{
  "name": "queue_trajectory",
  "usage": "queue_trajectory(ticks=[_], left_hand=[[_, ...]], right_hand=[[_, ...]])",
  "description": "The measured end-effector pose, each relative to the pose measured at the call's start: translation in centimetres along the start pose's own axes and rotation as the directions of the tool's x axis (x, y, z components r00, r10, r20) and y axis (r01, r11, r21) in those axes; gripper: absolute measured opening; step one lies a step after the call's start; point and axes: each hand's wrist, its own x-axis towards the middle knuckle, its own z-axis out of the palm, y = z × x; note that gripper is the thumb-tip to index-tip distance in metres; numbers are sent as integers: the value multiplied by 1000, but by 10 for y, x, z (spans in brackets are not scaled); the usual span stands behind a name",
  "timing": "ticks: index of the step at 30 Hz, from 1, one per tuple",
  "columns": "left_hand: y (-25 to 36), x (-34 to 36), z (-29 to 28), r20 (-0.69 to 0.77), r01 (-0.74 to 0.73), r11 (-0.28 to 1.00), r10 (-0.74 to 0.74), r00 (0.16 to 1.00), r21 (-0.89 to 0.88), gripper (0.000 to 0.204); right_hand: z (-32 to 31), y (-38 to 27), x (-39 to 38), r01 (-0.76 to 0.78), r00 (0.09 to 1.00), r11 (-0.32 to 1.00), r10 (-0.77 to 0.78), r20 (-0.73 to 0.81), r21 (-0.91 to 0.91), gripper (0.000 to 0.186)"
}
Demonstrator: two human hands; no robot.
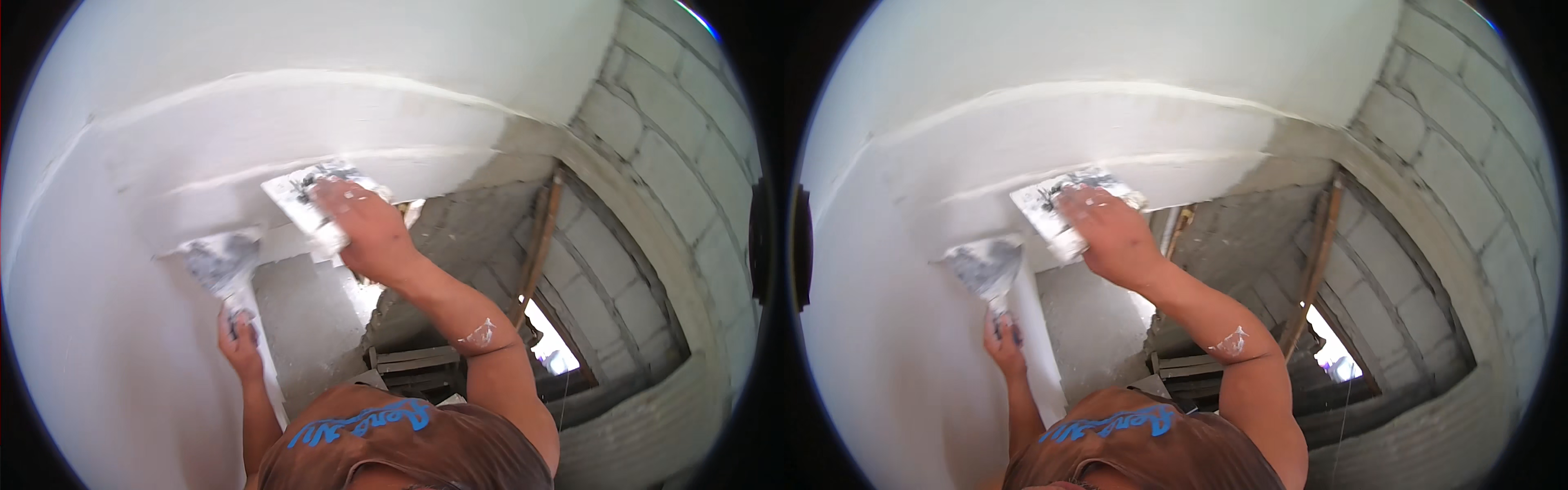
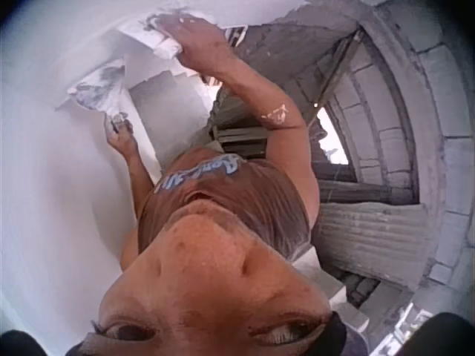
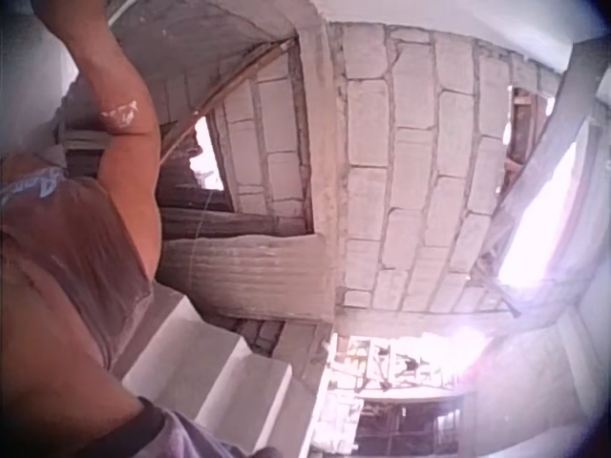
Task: The person applies plaster to the corners and surfaces of a ceiling beam using a small putty knife and a larger finishing trowel.
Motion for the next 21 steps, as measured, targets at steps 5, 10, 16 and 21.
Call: queue_trajectory(ticks=[5, 10, 16, 21], left_hand=[[20, -12, -1, -8, 31, 998, -30, 1000, 58, 37], [13, -7, 14, 74, 124, 990, -128, 989, 62, 36], [10, -15, 38, 173, 116, 985, -138, 975, 131, 37], [12, -23, 34, 158, 139, 979, -162, 974, 151, 37]], right_hand=[[-104, 87, -40, -678, 512, 600, 800, -311, 425, 37], [-163, 217, -56, -671, 419, 682, 672, -611, 290, 38], [-150, 294, -45, -899, 384, 437, 786, -484, -4, 47], [-75, 209, -12, -807, 575, 578, 725, -377, -120, 49]])
